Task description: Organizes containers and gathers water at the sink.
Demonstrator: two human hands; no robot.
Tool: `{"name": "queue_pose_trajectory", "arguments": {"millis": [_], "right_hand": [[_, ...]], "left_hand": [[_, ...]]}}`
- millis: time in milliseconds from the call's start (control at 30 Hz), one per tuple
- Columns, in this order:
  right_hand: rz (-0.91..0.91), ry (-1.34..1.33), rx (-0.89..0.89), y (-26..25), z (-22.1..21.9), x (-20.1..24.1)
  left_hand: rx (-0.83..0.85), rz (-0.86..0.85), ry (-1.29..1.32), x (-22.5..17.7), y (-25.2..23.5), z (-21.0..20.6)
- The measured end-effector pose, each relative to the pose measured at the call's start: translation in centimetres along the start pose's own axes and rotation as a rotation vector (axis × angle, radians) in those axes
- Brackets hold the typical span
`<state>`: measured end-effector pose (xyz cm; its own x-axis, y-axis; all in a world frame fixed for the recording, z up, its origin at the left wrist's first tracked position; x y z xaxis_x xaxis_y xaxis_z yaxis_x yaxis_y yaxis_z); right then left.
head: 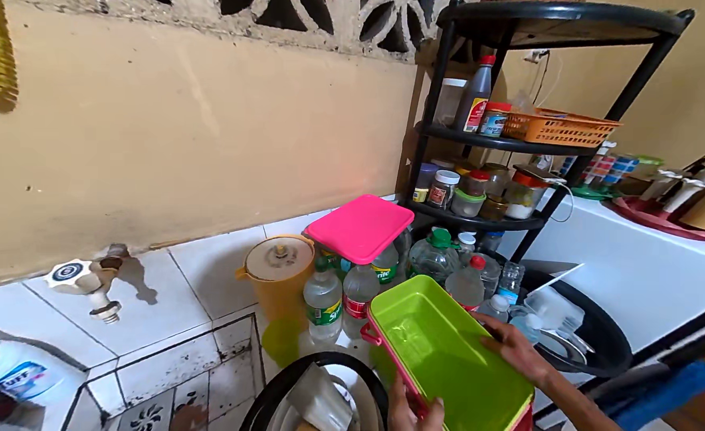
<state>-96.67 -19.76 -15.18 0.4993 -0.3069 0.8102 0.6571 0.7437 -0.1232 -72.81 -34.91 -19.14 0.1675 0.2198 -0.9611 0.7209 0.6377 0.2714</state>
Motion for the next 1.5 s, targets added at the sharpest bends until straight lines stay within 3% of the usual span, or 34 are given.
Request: {"name": "queue_pose_trajectory", "arguments": {"millis": [133, 267, 367, 500, 567, 667, 800, 967, 1100, 1200, 1267, 1500], "right_hand": [[-0.043, 0.06, 0.011, 0.0, -0.1, 0.2], [-0.054, 0.232, 0.016, 0.1, -0.1, 0.2], [0.003, 0.411, -0.046, 0.6, -0.1, 0.1], [0.314, 0.627, -0.364, 0.8, -2.1, 3.7], [0.447, 0.619, -0.394, -0.1, -4.8, 8.2], [0.626, 0.503, -0.359, -3.5, -11.0, 15.5], [0.677, 0.325, -0.16, -10.6, -19.6, 23.9], [0.339, 0.302, 0.16, -21.0, -26.7, 29.9], [0.171, 0.436, 0.208, -27.3, -30.4, 29.2], [0.112, 0.469, 0.145, -29.1, -32.0, 28.1], [0.097, 0.462, 0.076, -29.1, -32.5, 27.7], [0.136, 0.402, 0.042, -29.1, -32.2, 27.6]], "left_hand": [[0.025, 0.037, 0.003, -0.2, 0.1, 0.2], [0.192, 0.097, -0.15, -2.3, 0.1, 3.2], [0.094, -0.08, -0.112, -6.9, -1.7, 9.3], [-0.227, -0.34, -0.279, -13.9, -9.7, 21.6], [-0.314, -0.291, -0.436, -16.9, -14.0, 26.9], [-0.349, -0.068, -0.64, -19.9, -18.4, 31.7], [-0.267, 0.128, -0.822, -20.8, -20.1, 32.5], [-0.252, 0.253, -0.94, -20.8, -21.1, 31.3], [-0.26, 0.308, -0.671, -20.2, -22.1, 31.4], [-0.281, 0.304, -0.256, -19.1, -22.3, 31.5], [-0.289, 0.28, -0.133, -18.9, -22.3, 31.0], [-0.336, 0.22, -0.512, -19.9, -22.3, 30.2]]}}
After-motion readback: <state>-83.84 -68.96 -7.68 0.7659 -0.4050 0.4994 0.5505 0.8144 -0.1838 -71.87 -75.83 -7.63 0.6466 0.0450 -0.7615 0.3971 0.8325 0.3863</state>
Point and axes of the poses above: each hand's wrist, its own y-axis away from the middle knuckle, its own z-axis out of the back of the hand, x = y × z, the point moved 2 cm from there along -y, towards the middle knuckle, and after that the axes turned 10 degrees about z, right-handed, at the moved point
